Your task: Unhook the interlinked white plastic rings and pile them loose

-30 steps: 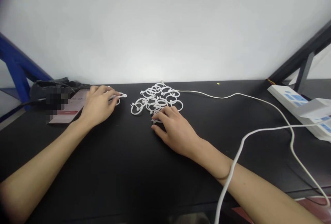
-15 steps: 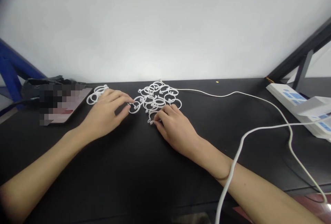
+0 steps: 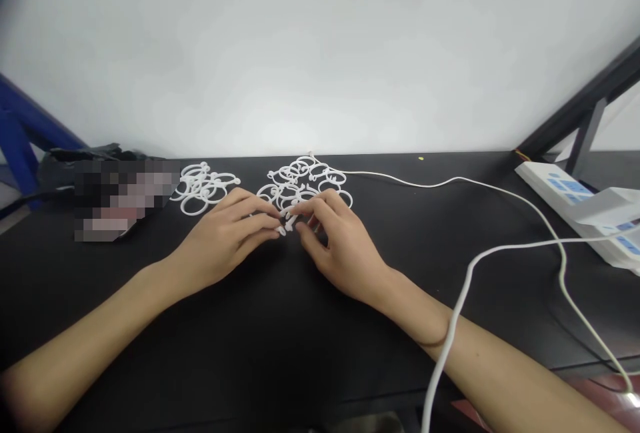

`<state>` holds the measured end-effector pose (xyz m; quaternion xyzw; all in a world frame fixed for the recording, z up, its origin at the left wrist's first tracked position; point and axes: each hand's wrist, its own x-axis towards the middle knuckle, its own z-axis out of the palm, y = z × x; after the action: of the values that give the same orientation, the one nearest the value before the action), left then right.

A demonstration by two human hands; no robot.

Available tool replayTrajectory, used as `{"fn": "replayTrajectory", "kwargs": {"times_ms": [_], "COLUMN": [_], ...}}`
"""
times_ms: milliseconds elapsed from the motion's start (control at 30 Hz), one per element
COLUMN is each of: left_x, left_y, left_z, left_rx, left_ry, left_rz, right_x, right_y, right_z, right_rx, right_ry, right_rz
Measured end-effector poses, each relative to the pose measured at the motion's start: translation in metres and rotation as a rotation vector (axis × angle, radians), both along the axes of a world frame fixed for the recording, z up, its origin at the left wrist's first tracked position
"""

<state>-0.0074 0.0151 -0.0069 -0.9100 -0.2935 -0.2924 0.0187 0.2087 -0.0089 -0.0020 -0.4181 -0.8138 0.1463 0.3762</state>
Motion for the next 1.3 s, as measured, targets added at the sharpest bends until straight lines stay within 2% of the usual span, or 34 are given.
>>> {"fn": "replayTrajectory", "kwargs": {"times_ms": [367,567,867,1067,1300], "left_x": [0.0039,0.0011,0.0061,0.0065,0.0075], "left_y": [-0.0052,-0.0025,-0.0078,-0.008,-0.0093], "left_z": [-0.0005,-0.0012,0.0023,0.0026,0.0054], "left_rx": [0.013,-0.008,0.039,0.05,0.047], "left_ry": [-0.067,-0.073,-0.06,-0.054,-0.111], "left_rz": [0.019,0.012,0.045,0.031,0.019], "right_x": [0.0011,-0.0002,0.0016,0.0007,0.0001], "right_y": [-0.0039,-0.005,-0.008,-0.0064,-0.0039], "right_z": [0.0016,0.003,0.0059,0.0054,0.002], "right_rx": [-0.036,-0.067,-0.08,-0.054,0.018], "right_ry": [0.008,0.042,0.016,0.025,0.028], "right_rz": [0.123,0.094,0.231,0.195,0.004]}}
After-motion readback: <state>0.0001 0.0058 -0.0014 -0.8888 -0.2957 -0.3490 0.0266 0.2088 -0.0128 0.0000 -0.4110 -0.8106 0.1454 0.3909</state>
